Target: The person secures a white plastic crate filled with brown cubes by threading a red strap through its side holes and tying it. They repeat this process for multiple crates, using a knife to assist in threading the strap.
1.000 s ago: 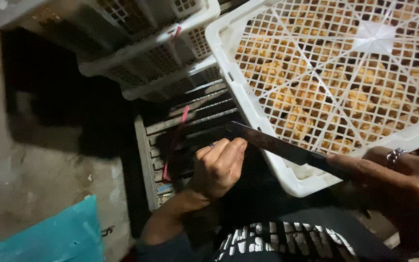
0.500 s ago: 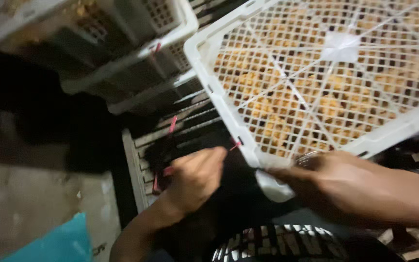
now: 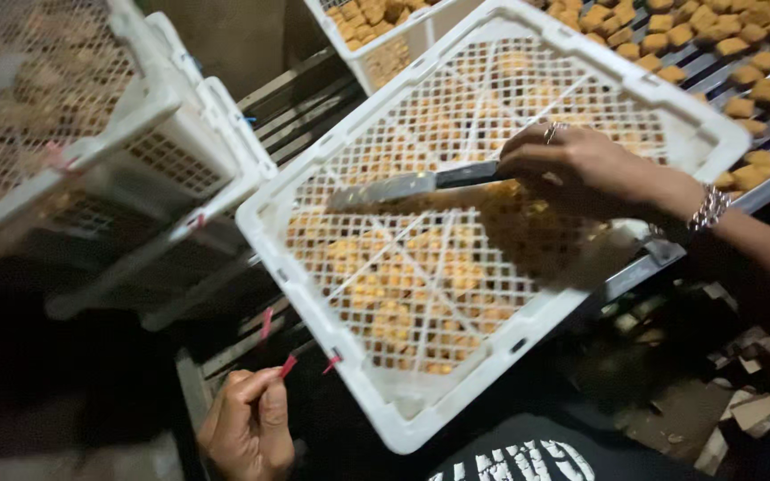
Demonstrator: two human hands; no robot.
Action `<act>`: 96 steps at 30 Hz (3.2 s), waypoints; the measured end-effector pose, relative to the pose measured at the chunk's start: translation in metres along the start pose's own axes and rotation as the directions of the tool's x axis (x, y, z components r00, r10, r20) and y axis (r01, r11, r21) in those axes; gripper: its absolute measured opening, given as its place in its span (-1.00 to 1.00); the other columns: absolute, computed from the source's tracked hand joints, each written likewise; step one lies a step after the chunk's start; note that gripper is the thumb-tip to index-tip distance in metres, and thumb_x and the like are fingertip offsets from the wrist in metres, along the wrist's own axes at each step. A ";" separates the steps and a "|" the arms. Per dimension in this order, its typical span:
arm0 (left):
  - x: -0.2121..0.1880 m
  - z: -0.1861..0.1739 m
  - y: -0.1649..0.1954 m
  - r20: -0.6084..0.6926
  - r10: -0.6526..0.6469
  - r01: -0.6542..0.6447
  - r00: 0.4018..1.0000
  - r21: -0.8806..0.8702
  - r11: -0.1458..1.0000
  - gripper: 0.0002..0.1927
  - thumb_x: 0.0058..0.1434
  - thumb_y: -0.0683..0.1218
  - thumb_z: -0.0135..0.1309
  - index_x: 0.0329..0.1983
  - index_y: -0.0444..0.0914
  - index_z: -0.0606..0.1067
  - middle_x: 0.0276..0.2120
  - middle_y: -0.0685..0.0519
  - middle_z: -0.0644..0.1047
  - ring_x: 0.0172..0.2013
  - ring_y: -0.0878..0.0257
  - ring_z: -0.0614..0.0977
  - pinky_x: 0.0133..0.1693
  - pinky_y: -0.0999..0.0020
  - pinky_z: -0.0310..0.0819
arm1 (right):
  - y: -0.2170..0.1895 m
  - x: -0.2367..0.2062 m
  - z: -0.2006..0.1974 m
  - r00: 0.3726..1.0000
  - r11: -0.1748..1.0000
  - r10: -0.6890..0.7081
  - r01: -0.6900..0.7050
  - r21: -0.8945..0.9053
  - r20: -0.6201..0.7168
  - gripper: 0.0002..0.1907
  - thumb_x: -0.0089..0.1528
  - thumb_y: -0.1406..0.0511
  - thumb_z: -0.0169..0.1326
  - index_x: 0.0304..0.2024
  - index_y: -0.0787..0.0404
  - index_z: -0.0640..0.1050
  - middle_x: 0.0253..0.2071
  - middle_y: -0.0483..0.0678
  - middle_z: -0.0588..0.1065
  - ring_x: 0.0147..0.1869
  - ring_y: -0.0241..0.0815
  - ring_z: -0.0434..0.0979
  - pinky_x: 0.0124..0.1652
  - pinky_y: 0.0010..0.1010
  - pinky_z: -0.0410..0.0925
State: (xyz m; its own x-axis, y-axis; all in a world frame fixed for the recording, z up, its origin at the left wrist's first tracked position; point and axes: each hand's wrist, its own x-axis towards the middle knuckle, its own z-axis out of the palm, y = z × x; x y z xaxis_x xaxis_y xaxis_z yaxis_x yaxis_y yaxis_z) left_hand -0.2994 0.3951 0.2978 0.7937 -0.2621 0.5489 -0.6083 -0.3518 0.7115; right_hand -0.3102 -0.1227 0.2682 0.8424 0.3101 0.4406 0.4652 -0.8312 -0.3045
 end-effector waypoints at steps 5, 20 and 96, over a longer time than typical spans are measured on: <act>0.034 0.052 0.051 0.108 0.265 -0.269 0.958 0.019 0.963 -0.88 0.35 -0.23 0.13 -0.08 -0.34 0.51 -0.32 -0.05 0.61 -0.37 0.41 0.61 -0.31 0.50 0.48 | 0.076 -0.006 -0.059 0.960 0.919 0.277 -0.250 -0.304 0.048 -0.60 0.32 0.18 0.07 0.20 0.11 0.55 0.09 0.07 0.58 -0.27 -0.03 0.62 -0.30 -0.29 0.49; 0.231 0.307 0.084 0.406 -0.198 0.273 0.892 -0.136 0.952 -0.81 0.34 -0.10 0.14 -0.10 -0.29 0.65 -0.46 0.17 0.57 -0.47 0.46 0.47 -0.42 0.47 0.37 | 0.250 0.062 0.016 0.782 0.161 0.572 -0.403 0.901 0.248 -0.76 0.39 0.26 0.09 -0.04 0.33 0.60 -0.25 -0.06 0.54 -0.34 -0.39 0.51 -0.34 -0.56 0.39; 0.329 0.456 0.113 0.564 -0.092 -0.182 0.820 0.411 0.893 -0.74 0.14 0.04 0.21 -0.43 -0.26 0.65 -0.52 -0.18 0.62 -0.43 -0.06 0.69 -0.30 0.06 0.55 | 0.254 0.068 -0.023 0.972 0.240 0.143 -0.219 0.946 0.189 -0.88 0.30 0.41 0.14 -0.20 0.40 0.62 -0.34 -0.06 0.60 -0.30 -0.34 0.56 -0.26 -0.48 0.45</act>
State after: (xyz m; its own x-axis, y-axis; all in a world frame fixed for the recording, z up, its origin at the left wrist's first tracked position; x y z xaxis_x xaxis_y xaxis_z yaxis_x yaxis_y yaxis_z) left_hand -0.1034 -0.1410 0.3587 0.7110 -0.6897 0.1371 -0.6853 -0.6359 0.3550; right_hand -0.1406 -0.3234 0.2404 0.9362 0.2701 0.2249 0.1839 0.1689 -0.9683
